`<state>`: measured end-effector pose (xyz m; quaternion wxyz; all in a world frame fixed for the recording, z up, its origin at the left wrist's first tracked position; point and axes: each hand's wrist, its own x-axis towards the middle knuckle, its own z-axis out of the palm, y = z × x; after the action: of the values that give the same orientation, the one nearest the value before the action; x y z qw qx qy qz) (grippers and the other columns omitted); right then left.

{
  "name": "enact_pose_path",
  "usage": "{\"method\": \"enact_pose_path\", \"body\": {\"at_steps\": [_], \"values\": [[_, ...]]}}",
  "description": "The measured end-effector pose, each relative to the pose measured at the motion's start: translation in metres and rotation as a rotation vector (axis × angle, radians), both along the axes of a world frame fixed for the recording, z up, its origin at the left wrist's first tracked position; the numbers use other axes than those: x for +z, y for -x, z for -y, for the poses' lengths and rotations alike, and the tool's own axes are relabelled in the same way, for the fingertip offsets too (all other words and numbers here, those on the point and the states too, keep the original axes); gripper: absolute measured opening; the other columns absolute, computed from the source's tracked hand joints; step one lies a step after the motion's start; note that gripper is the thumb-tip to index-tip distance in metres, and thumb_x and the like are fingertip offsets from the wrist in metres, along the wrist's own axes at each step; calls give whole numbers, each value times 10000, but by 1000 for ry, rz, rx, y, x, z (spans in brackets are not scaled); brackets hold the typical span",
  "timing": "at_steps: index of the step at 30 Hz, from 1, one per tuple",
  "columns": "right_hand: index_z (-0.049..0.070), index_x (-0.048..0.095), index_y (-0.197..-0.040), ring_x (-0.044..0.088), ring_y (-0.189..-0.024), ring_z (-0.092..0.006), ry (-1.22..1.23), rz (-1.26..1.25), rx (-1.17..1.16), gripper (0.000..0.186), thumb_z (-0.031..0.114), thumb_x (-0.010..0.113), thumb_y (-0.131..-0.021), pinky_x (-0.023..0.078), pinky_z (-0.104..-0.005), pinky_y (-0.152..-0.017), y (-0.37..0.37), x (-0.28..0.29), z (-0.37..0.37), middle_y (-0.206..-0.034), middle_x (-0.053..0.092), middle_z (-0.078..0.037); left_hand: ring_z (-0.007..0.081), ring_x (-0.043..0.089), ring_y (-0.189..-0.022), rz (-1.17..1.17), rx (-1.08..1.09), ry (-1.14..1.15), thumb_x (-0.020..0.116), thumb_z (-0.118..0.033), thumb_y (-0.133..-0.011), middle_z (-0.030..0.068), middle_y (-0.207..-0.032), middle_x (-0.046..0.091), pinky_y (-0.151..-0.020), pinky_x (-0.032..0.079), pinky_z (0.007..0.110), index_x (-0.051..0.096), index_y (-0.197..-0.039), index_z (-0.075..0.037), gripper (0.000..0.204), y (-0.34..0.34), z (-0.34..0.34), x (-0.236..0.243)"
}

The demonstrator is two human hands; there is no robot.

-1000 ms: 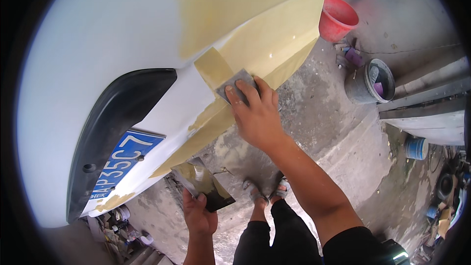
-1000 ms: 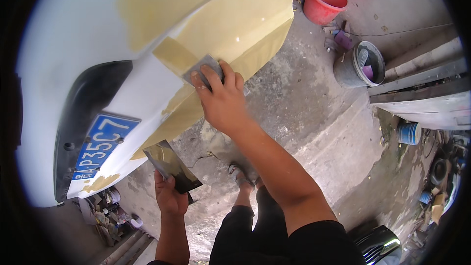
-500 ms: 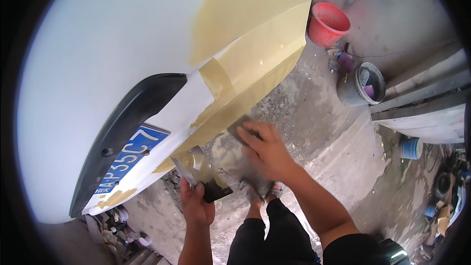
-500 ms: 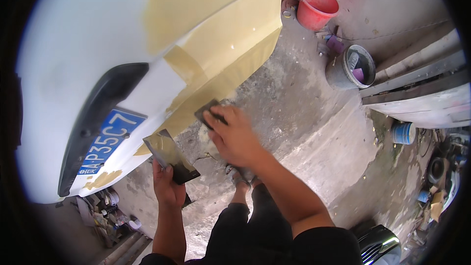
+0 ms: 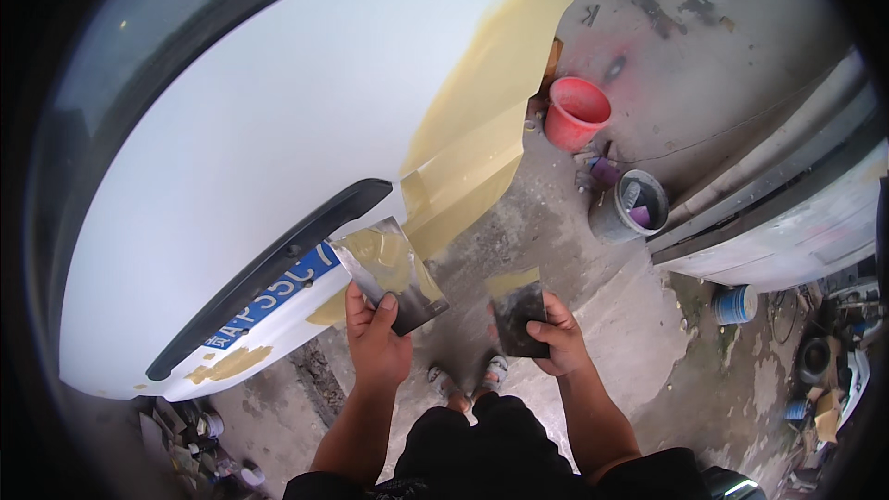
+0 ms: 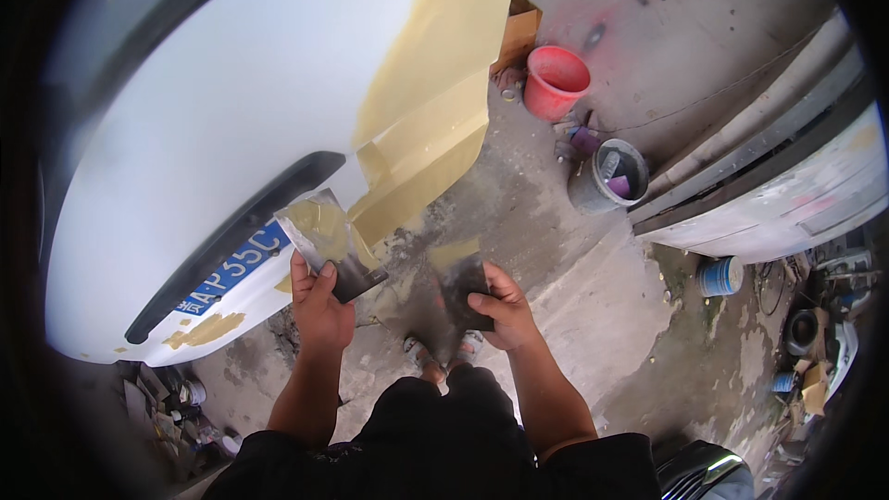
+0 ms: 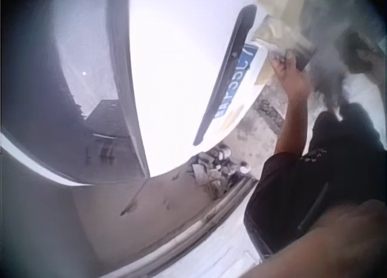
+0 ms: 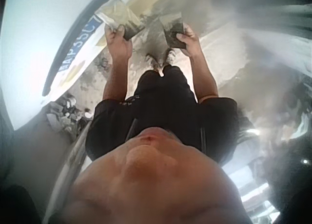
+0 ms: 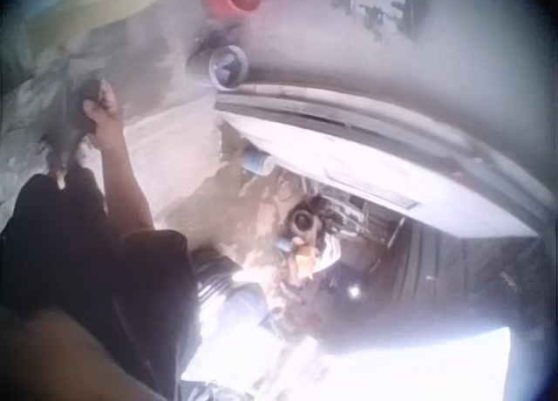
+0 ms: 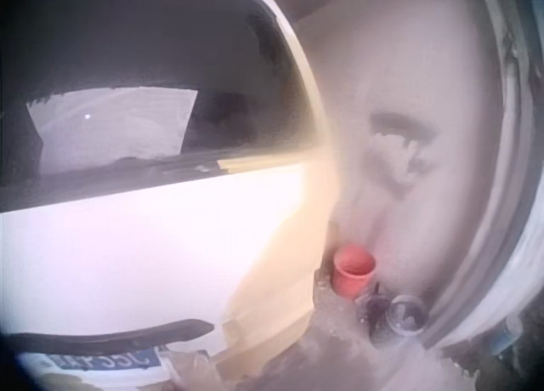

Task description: The person applies putty to a white car body panel using spreaders. They spread the material over the surface near a license plate and a tail light to smooth the area.

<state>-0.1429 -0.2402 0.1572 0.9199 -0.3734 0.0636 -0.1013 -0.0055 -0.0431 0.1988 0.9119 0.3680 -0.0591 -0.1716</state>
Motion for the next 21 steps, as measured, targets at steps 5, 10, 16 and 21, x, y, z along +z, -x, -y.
{"method": "enact_pose_path", "body": {"at_steps": [5,10,16,21], "values": [[-25,459,-1272,569,-1044,-133,416,-2,86,407,-9,571,-881,440,-287,-892,4,50,-29,-1149,613,-89,208,439,-1242,126,-90,150,440,35,-909,99,-1353,442,-1046,351,399,298,-1401,-47,518,24,9,49],[-5,436,-1213,573,-990,-109,436,64,-20,362,-54,556,-876,450,-263,-851,-2,74,-41,-1099,617,-84,211,438,-1238,306,-319,132,424,-13,-943,118,-1343,451,-1056,319,376,299,-1407,-6,480,33,-5,64],[5,433,-1233,563,-992,-104,497,180,-94,412,-72,575,-854,435,-237,-845,-6,115,-38,-1102,606,-73,256,524,-1129,910,-285,-671,452,-68,-950,167,-1204,538,-938,387,302,477,-1269,43,339,36,-29,84],[4,474,-1265,537,-991,-87,577,235,-175,462,-79,601,-829,419,-225,-826,-1,150,-32,-1100,580,-25,239,579,-1004,1175,-340,-920,469,-39,-931,143,-1128,584,-855,435,298,494,-1276,-12,347,25,-40,101]]}}
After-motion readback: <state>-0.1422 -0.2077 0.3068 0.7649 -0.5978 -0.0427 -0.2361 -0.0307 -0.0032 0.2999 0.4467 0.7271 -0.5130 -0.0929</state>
